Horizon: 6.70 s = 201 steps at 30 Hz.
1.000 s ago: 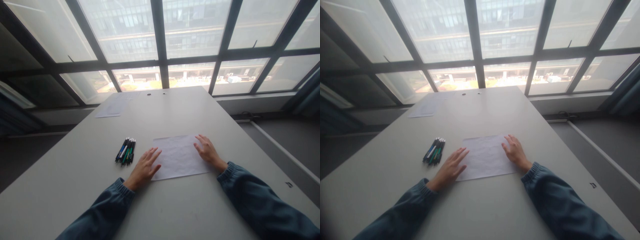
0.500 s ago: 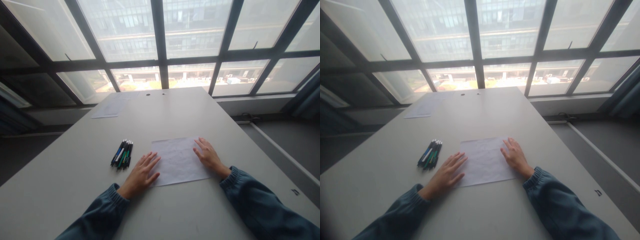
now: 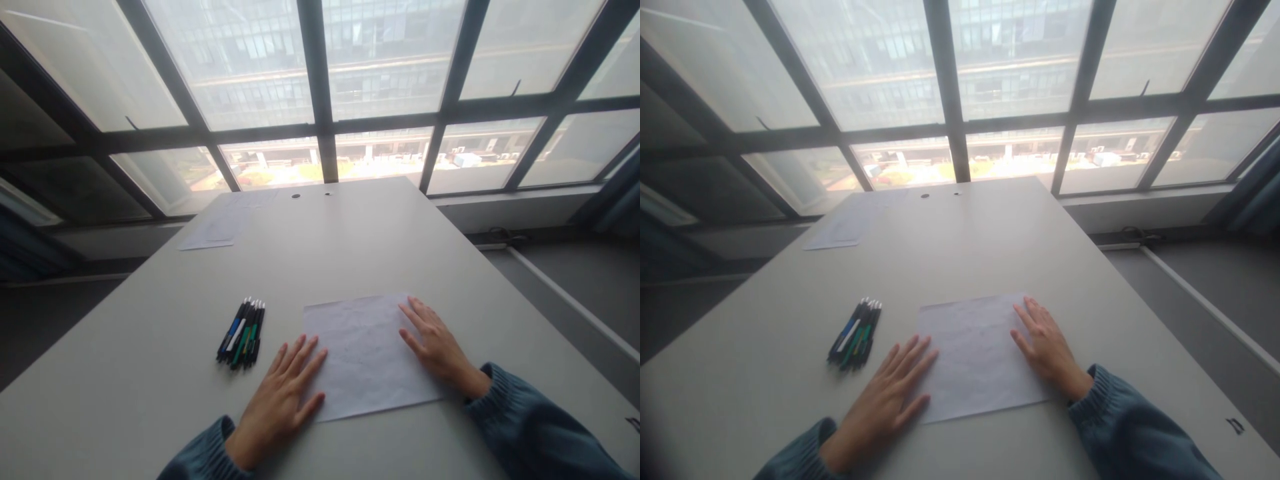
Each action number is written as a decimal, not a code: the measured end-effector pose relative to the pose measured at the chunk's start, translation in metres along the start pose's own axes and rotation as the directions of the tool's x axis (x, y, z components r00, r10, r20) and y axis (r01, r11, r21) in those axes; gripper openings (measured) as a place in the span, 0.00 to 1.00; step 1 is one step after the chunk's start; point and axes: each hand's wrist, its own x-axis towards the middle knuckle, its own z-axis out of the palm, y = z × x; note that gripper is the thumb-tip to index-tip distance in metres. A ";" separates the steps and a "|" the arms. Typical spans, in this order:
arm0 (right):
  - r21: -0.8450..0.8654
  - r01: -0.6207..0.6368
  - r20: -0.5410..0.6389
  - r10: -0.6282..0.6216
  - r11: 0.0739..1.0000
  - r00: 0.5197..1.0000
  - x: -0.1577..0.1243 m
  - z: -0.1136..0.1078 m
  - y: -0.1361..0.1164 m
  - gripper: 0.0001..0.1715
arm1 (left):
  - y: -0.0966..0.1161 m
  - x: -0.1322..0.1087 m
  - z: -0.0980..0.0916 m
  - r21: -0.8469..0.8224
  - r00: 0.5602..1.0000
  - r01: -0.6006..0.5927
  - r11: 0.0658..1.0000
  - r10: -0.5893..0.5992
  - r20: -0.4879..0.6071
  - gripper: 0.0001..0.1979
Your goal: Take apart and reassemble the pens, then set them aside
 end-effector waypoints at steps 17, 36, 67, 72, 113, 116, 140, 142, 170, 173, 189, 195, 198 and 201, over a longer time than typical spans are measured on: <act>0.081 -0.007 -0.030 0.010 0.997 1.000 0.010 0.001 0.001 0.33 | -0.005 0.004 0.007 0.082 0.997 -0.015 0.997 0.021 -0.070 0.34; 0.122 0.109 -0.180 -0.087 0.987 0.980 0.032 -0.001 0.009 0.25 | -0.012 0.023 -0.006 -0.070 0.979 -0.013 0.997 -0.002 -0.206 0.27; 0.235 0.182 -0.222 -0.130 0.955 0.966 0.065 0.005 0.034 0.18 | -0.143 0.020 -0.053 -0.136 0.743 0.638 0.758 -0.652 -0.152 0.23; 0.236 0.171 -0.224 -0.118 0.957 0.967 0.064 0.001 0.029 0.18 | -0.145 0.021 -0.061 -0.153 0.710 0.674 0.723 -0.691 -0.136 0.20; 0.729 0.241 -0.311 -0.004 0.641 0.951 0.037 -0.003 -0.021 0.13 | 0.019 0.123 0.003 -0.913 0.817 -0.149 0.380 -0.473 -0.330 0.16; 0.743 0.258 -0.316 -0.016 0.617 0.949 0.038 -0.004 -0.020 0.15 | 0.014 0.122 0.003 -0.837 0.813 -0.166 0.522 -0.407 -0.416 0.14; 0.827 0.181 -0.333 0.204 0.533 0.920 0.043 -0.008 -0.018 0.19 | 0.012 0.121 0.002 -0.561 0.701 -0.180 0.808 -0.295 -0.650 0.04; 0.825 0.184 -0.336 0.202 0.535 0.920 0.043 -0.008 -0.018 0.19 | 0.012 0.121 0.002 -0.555 0.697 -0.193 0.809 -0.285 -0.658 0.04; 0.804 0.233 -0.371 0.154 0.547 0.916 0.042 -0.005 -0.015 0.11 | 0.011 0.121 0.000 -0.529 0.681 -0.219 0.820 -0.260 -0.685 0.06; 0.805 0.238 -0.374 0.154 0.543 0.915 0.042 -0.005 -0.016 0.12 | 0.011 0.121 0.000 -0.533 0.682 -0.217 0.818 -0.263 -0.682 0.06; 0.801 0.228 -0.375 0.167 0.553 0.912 0.039 -0.011 -0.024 0.15 | 0.014 0.119 -0.003 -0.527 0.673 -0.225 0.819 -0.260 -0.692 0.07; 0.804 0.234 -0.380 0.170 0.546 0.909 0.039 -0.012 -0.025 0.15 | 0.016 0.118 -0.004 -0.540 0.674 -0.236 0.808 -0.264 -0.690 0.06; 0.797 0.231 -0.381 0.169 0.558 0.909 0.039 -0.011 -0.024 0.16 | 0.016 0.118 -0.004 -0.544 0.675 -0.240 0.804 -0.264 -0.689 0.06; 0.788 0.229 -0.384 0.166 0.571 0.908 0.039 -0.010 -0.022 0.17 | 0.016 0.118 -0.004 -0.543 0.680 -0.238 0.805 -0.261 -0.685 0.06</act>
